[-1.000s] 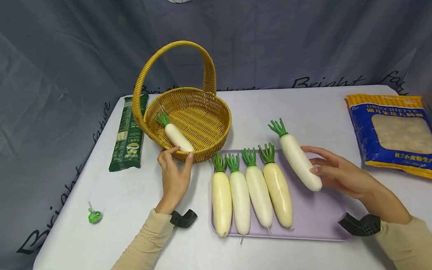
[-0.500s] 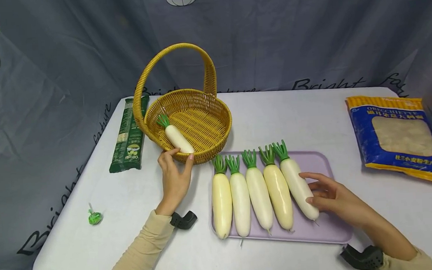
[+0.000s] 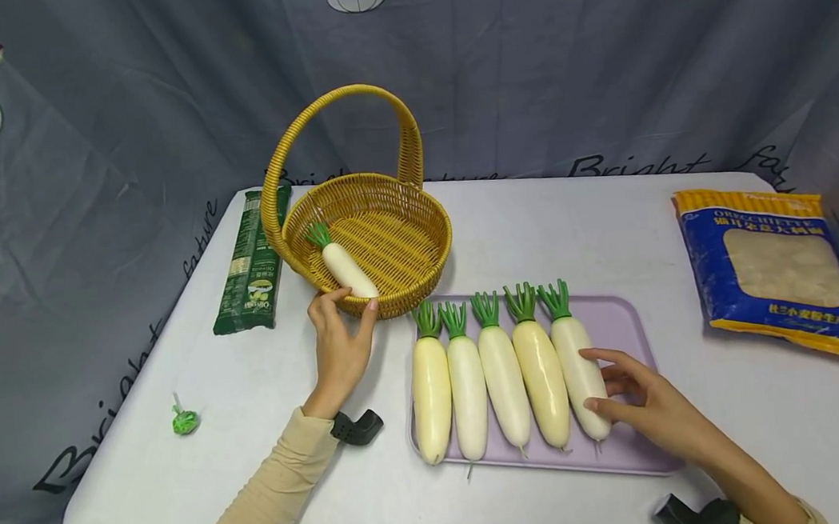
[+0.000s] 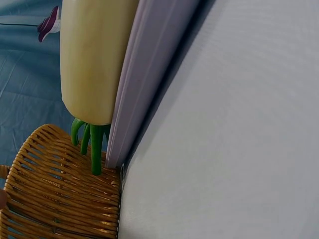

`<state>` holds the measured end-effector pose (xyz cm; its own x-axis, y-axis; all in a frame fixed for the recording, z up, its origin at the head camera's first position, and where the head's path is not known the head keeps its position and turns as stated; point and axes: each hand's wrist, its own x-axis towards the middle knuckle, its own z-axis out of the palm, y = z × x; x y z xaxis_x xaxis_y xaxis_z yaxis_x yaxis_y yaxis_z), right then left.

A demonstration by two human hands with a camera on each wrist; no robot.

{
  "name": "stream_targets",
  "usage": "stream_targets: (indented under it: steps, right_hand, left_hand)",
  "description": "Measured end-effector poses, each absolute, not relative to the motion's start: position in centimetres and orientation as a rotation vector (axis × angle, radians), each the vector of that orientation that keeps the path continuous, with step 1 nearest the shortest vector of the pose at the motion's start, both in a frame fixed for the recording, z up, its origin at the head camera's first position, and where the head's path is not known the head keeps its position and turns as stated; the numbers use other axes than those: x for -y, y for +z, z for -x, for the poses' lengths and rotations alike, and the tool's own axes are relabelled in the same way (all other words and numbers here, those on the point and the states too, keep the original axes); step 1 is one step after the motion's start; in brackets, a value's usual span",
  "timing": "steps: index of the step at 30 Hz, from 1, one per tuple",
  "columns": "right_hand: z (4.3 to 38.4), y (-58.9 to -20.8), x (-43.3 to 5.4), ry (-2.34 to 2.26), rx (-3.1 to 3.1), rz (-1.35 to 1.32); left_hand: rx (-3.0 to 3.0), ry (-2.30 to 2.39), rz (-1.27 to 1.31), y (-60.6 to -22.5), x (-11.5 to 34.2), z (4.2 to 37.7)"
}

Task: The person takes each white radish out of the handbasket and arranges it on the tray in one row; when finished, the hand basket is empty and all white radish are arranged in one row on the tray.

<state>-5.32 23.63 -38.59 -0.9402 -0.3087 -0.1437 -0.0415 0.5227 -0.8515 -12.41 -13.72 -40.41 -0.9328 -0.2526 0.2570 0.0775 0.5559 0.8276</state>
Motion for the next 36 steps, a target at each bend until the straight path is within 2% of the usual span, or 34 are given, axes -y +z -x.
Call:
stream_targets:
  steps: [17,28,36]
  right_hand:
    - [5.6,-37.7,-24.0,-1.147,-2.701,0.327]
    - [6.1,-37.3,-24.3,-1.243,-2.794,0.382]
    - [7.0,-36.1,-24.4,-1.312,-2.782,0.315]
  left_hand:
    - [2.460,-1.354,-0.147,-40.3,13.7,12.4]
    - [2.446,-1.345,-0.140,-40.4,13.7,12.3]
    - [2.451,-1.342,-0.137,-40.3,13.7,12.4]
